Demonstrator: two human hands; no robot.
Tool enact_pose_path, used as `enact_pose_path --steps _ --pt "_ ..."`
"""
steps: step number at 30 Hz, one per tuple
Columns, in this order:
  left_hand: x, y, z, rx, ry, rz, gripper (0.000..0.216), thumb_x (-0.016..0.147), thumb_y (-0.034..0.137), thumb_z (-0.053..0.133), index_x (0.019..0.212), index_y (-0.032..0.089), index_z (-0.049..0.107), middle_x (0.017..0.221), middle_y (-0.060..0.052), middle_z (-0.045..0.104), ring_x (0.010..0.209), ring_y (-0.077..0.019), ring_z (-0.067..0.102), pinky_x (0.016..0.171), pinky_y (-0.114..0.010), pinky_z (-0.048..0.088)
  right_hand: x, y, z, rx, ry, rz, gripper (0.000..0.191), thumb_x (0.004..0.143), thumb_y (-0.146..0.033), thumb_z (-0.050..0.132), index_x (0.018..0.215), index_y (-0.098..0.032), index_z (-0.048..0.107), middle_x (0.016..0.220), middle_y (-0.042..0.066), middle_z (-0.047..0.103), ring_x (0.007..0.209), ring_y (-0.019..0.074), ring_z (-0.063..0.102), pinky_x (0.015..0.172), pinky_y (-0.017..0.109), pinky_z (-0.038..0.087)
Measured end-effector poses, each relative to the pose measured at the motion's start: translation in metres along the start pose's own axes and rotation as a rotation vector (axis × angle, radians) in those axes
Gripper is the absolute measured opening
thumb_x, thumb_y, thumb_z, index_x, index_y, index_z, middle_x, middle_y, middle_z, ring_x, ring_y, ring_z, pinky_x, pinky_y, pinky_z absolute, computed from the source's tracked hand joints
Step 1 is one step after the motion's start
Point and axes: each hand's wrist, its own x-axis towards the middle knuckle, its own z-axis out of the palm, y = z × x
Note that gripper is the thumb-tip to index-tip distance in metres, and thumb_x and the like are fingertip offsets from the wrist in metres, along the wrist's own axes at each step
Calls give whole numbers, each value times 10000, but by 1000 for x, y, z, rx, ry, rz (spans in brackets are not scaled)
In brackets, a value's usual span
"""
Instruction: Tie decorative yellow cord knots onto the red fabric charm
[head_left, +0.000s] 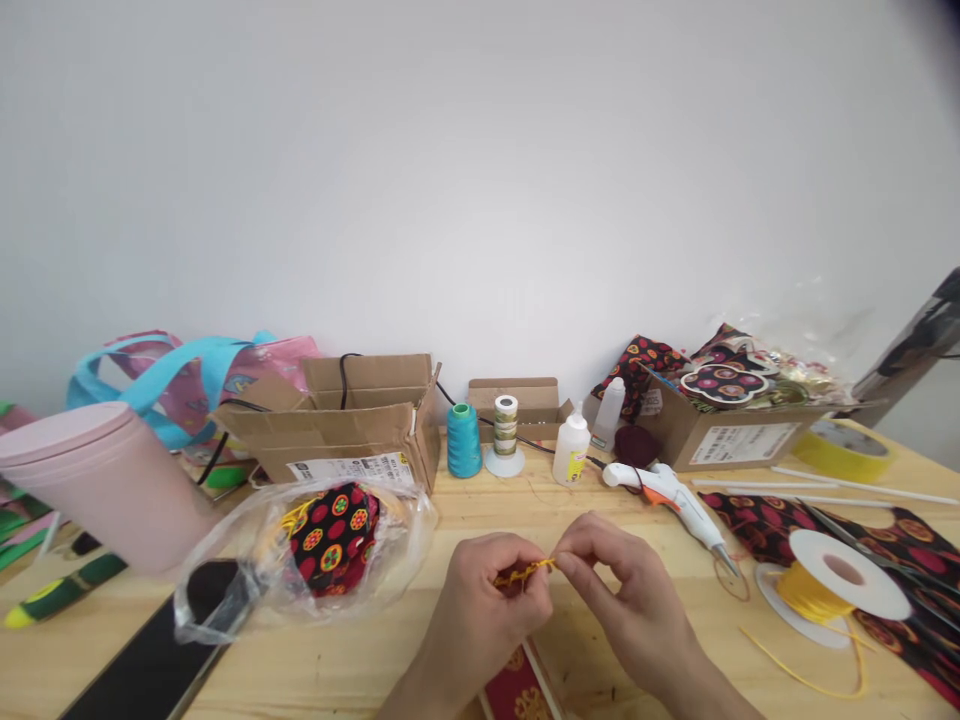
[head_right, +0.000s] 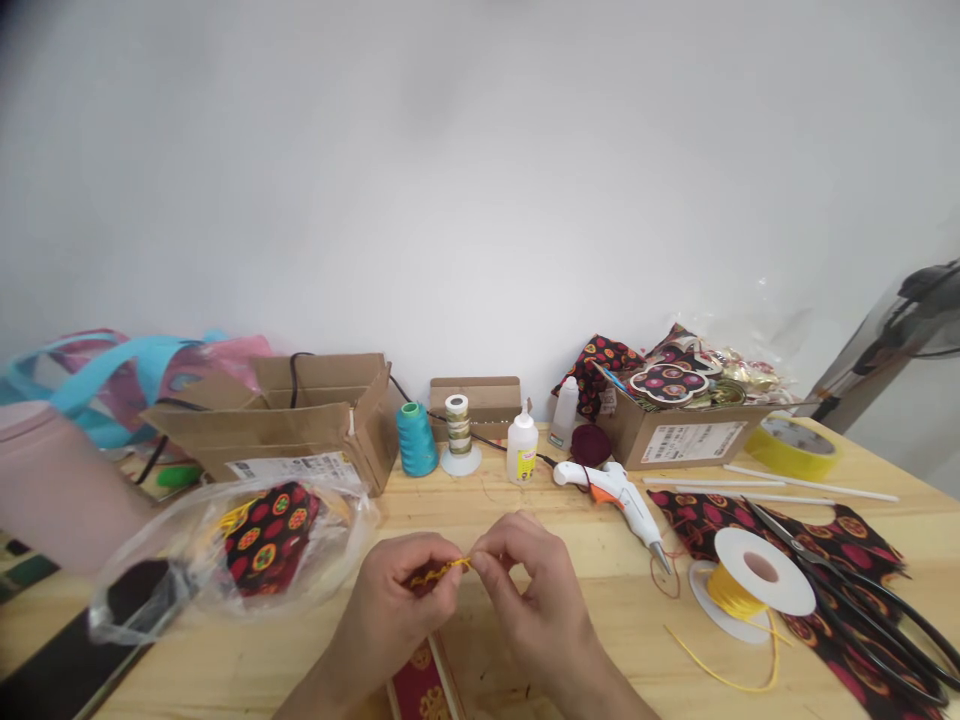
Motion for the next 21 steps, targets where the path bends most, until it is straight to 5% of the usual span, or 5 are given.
enact_pose_path --steps 7,15,21 --pt "1 2 -5 -23 -29 -19 127 686 156 449 612 147 552 512 41 439 477 -70 374 446 -160 300 1 2 1 200 -65 125 194 769 -278 459 642 -158 543 631 1 485 609 119 458 547 218 360" --pt "0 4 -8 -21 -32 -42 96 689 153 441 636 166 521 549 41 457 503 -76 389 464 -163 309 2 0 -3 -46 -68 -11 154 770 -227 458 653 -168 538 625 8 511 625 135 463 599 253 350" --pt "-1 3 -3 -17 27 10 107 622 83 450 558 157 492 494 61 381 457 -58 329 423 -156 258 -4 -3 1 -13 19 -103 128 751 -185 473 654 -161 554 623 17 514 627 141 476 591 256 351"
